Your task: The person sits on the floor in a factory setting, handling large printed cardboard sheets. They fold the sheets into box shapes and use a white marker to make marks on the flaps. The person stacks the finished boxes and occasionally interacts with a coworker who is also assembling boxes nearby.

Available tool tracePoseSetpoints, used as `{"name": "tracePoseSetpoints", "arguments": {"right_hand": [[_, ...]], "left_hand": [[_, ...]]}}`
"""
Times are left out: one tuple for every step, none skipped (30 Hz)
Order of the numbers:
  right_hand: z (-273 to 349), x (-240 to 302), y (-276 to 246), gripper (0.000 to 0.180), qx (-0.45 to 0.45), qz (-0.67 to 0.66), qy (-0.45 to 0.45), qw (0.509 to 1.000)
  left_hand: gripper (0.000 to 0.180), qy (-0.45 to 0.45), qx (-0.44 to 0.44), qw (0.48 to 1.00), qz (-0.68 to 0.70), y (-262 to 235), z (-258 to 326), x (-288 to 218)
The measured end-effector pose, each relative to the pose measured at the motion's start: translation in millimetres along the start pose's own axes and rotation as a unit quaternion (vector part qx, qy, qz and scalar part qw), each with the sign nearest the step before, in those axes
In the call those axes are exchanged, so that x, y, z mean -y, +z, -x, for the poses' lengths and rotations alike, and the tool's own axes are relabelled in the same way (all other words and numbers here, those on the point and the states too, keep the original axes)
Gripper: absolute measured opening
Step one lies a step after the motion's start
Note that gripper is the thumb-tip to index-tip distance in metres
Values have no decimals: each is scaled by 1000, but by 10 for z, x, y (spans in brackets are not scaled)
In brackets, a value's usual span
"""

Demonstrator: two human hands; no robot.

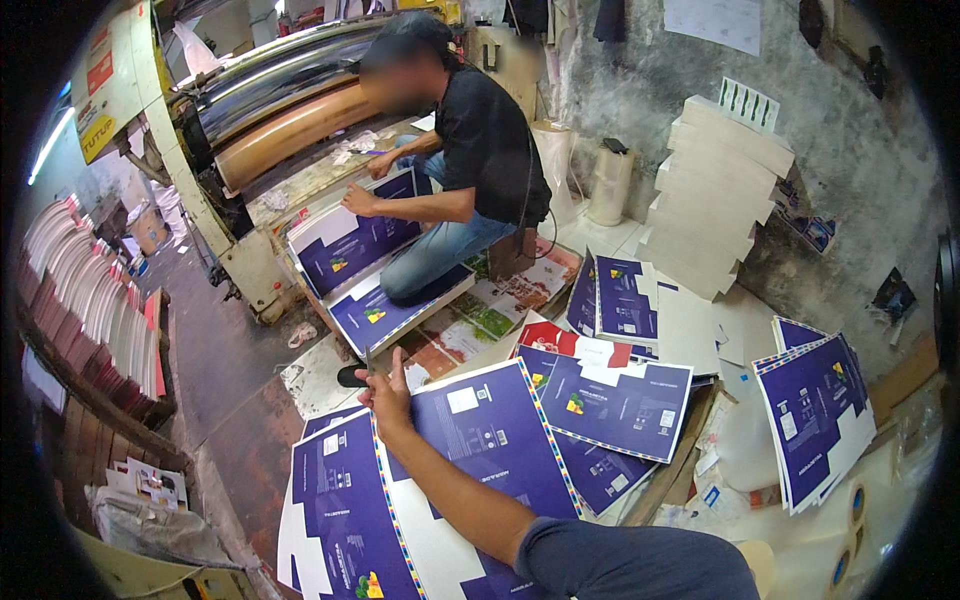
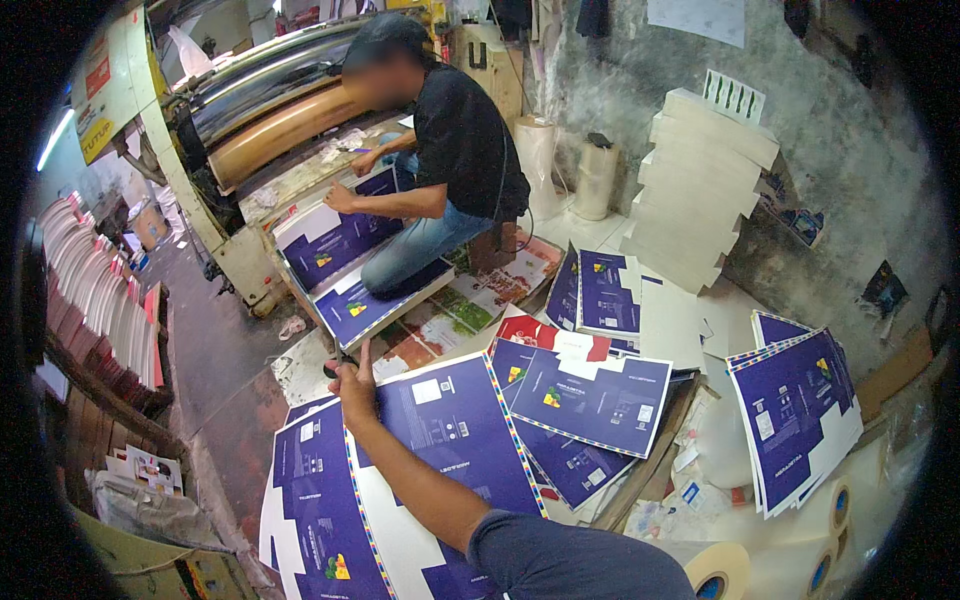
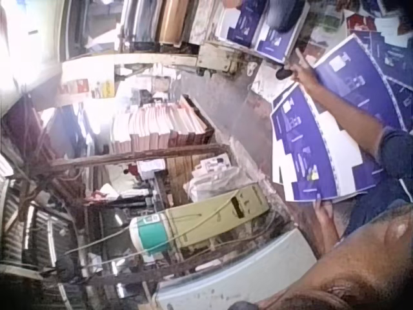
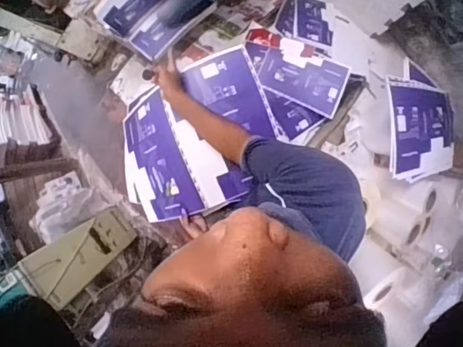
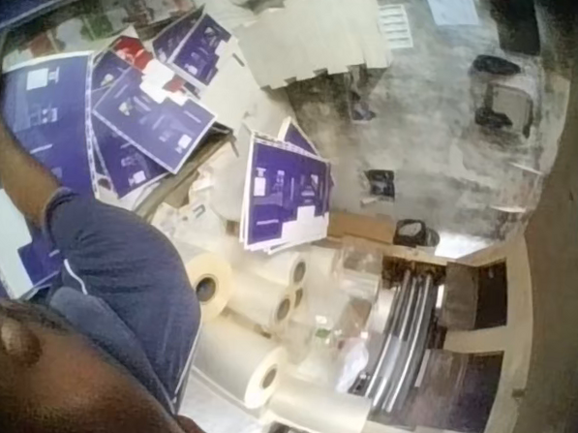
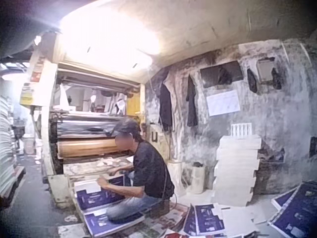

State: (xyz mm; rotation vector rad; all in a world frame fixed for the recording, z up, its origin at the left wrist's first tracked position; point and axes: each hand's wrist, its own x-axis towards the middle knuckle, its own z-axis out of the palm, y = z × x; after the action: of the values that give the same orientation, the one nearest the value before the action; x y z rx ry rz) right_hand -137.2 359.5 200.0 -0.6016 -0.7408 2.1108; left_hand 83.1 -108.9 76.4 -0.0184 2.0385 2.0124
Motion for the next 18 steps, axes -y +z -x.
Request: {"name": "tracePoseSetpoints", "arguments": {"right_hand": [[-8, -14, -4, 83, -3, -1, 2, 1000], [-14, -28, -6, 83, -6, -3, 5, 1000], [-27, -39, -9, 83, -5, -2, 3, 1000], [-34, -39, -14, 83, -3, -2, 1, 1000], [-26, -42, -2, 83, 0, -4, 1, 1000], [-22, -39, 7, 83, 3, -6, 1, 1000], [-13, -30, 17, 84, -1, 1, 4, 1000], [-14, -42, 0, 84, 2, 5, -1, 1000], [-15, -44, -6, 84, 3, 6, -5, 1000], [-9, -44, -1, 84, 6, 8, -8, 1000], [-1, -38, 9, 84, 6, 7, -7, 1000], [4, -31, 19, 84, 6, 7, -6, 1000], [11, -18, 33, 84, 5, 5, -5, 1000], [-3, -28, 25, 84, 7, 1, -6, 1000], [-20, -36, 20, 84, 9, -3, -8, 1000], [-18, -42, 20, 83, 11, -7, -8, 1000], [-17, -45, 19, 83, 9, -5, -9, 1000], [-22, -44, 19, 83, 8, -3, -10, 1000]], "left_hand": [[36, 20, -14, 1000, -17, 10, -12, 60], [35, 41, -29, 998, -33, 21, -17, 119], [35, 62, -43, 996, -50, 31, -27, 175], [35, 37, 2, 999, -25, -10, -80, 252], [34, 12, 46, 999, -3, -114, -150, 323], [34, -13, 89, 996, 20, -197, -191, 402], [33, -35, 58, 994, 81, -150, -168, 362], [32, -59, 27, 988, 142, 74, -121, 43], [31, -82, -5, 977, 199, 231, -93, -241], [31, -120, -27, 966, 226, 293, -87, -407], [31, -157, -49, 953, 253, 343, -80, -530], [31, -195, -72, 937, 280, 366, -74, -578], [31, -153, -56, 957, 242, 329, -67, -512], [32, -111, -40, 972, 203, 287, -61, -398], [32, -68, -23, 984, 164, 246, -61, -288], [33, -29, -25, 993, 112, 247, -52, -245], [33, 9, -27, 998, 61, 252, -33, -200], [33, 48, -29, 998, 9, 245, -19, -165]]}}
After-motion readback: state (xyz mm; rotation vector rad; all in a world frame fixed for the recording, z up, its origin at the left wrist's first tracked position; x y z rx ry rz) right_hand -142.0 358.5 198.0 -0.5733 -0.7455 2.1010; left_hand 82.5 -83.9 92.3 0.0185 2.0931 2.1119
